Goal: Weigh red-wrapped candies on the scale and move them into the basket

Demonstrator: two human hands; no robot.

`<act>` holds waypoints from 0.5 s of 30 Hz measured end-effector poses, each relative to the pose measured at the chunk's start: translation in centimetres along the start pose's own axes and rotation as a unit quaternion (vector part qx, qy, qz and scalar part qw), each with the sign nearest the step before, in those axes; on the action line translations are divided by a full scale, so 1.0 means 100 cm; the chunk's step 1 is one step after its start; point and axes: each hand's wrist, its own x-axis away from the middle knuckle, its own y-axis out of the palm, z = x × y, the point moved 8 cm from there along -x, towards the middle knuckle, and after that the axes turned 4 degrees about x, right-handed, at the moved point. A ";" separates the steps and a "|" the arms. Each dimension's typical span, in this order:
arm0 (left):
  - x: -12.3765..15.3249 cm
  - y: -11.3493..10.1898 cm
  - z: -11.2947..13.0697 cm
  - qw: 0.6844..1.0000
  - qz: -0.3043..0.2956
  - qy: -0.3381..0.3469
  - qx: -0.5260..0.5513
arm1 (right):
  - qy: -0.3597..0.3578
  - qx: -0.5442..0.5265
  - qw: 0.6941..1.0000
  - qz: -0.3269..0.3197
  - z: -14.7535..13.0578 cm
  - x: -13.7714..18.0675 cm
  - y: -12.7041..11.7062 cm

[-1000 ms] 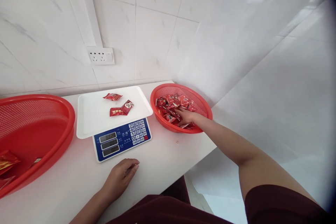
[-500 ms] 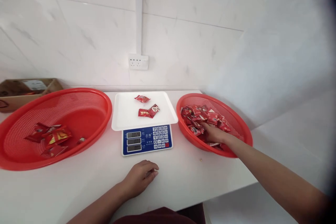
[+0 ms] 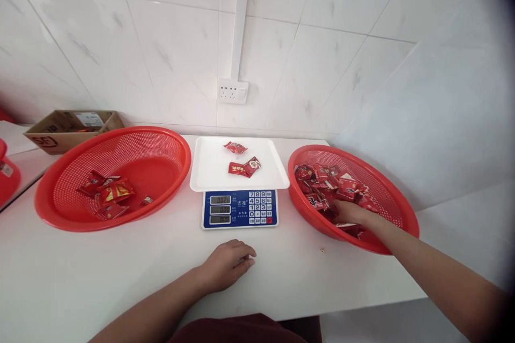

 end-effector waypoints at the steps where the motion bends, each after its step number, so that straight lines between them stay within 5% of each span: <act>1: 0.000 0.000 0.000 1.000 0.000 0.001 -0.001 | -0.004 -0.003 1.000 -0.006 -0.001 0.001 0.000; 9: 0.000 0.000 0.000 1.000 -0.001 -0.001 -0.004 | -0.012 -0.028 0.999 -0.027 -0.008 0.009 -0.008; 15: 0.001 0.001 0.001 1.000 -0.008 0.006 -0.018 | -0.016 -0.067 0.998 -0.011 -0.004 0.023 -0.038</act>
